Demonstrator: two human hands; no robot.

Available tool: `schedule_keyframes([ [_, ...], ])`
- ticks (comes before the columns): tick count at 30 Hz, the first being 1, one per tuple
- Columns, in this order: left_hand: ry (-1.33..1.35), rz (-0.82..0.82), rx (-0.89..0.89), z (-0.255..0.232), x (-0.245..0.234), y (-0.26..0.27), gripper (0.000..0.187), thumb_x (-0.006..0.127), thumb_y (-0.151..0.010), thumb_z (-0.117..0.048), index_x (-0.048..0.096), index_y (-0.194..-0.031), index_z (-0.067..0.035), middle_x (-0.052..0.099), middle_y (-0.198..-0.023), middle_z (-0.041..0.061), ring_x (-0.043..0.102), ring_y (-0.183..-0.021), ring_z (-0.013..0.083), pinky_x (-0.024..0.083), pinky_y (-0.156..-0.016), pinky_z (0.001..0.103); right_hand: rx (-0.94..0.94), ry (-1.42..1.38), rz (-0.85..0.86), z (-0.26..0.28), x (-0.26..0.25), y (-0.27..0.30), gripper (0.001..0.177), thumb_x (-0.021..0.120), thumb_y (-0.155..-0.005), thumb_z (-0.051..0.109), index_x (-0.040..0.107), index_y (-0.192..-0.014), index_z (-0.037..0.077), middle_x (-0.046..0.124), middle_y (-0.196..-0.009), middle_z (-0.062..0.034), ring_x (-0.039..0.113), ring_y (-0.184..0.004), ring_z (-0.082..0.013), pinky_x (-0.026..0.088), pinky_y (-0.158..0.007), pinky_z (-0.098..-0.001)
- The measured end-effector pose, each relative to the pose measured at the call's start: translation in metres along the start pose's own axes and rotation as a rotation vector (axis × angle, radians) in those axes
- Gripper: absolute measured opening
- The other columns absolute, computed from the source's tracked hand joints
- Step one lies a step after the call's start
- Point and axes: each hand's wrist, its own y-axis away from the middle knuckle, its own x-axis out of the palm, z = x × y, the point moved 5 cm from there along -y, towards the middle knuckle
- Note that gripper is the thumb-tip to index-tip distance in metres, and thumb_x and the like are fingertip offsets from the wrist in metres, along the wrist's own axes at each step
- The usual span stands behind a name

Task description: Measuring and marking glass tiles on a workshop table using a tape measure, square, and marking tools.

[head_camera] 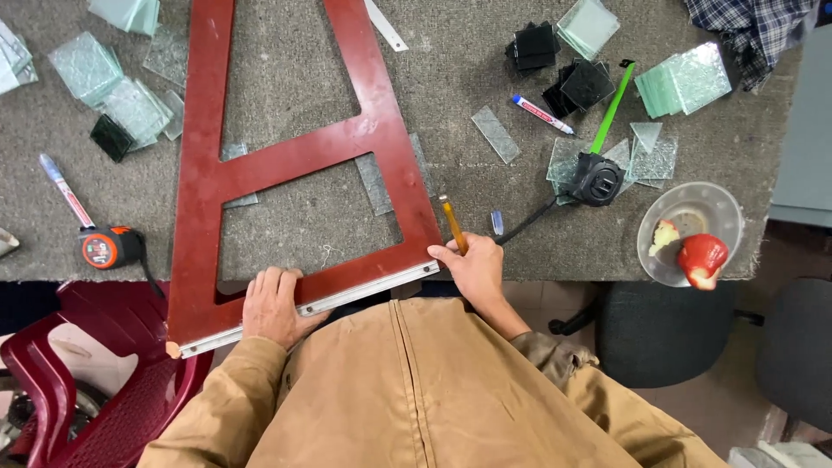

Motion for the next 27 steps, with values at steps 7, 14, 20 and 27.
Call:
schedule_keyframes([
  [7,-0.012,-0.022,-0.006,0.0,-0.004,-0.004,0.085,0.078,-0.068,-0.09,0.066,-0.118,-0.022,0.058,-0.106,0.001,0.065,-0.099,0.0267,0.054,-0.085,0.043,-0.025,0.008,-0.026,0.008,0.0,0.001,0.035,0.103,-0.073,0.04,0.086,-0.083,0.011,0.077,-0.067,-0.0105,0.081,-0.076,-0.0327,0.061,-0.07,-0.0424],
  [14,-0.066,-0.118,-0.029,-0.037,-0.047,-0.024,0.091,0.073,-0.072,-0.095,0.068,-0.129,-0.025,0.061,-0.127,0.005,0.064,-0.116,0.0298,0.051,-0.098,0.047,-0.072,0.077,-0.016,-0.004,0.004,-0.004,0.037,0.101,-0.077,0.046,0.085,-0.082,0.013,0.077,-0.067,-0.0084,0.081,-0.077,-0.0321,0.062,-0.07,-0.0407],
  [20,0.158,-0.124,0.073,-0.096,-0.066,-0.086,0.11,0.076,-0.075,-0.092,0.056,-0.16,-0.025,0.042,-0.174,0.015,0.037,-0.163,0.0399,0.026,-0.133,0.064,-0.117,0.113,-0.014,0.008,-0.003,-0.001,0.038,0.098,-0.082,0.045,0.083,-0.081,0.009,0.074,-0.065,-0.0149,0.08,-0.078,-0.0409,0.06,-0.071,-0.0467],
  [27,0.155,0.061,0.142,-0.142,-0.041,-0.153,0.11,0.058,-0.092,-0.092,0.036,-0.177,-0.026,0.019,-0.188,0.017,0.011,-0.175,0.0376,0.004,-0.139,0.065,-0.11,0.078,-0.004,0.003,-0.003,-0.001,0.038,0.094,-0.085,0.049,0.082,-0.077,0.014,0.073,-0.058,-0.0072,0.081,-0.075,-0.0324,0.061,-0.071,-0.0442],
])
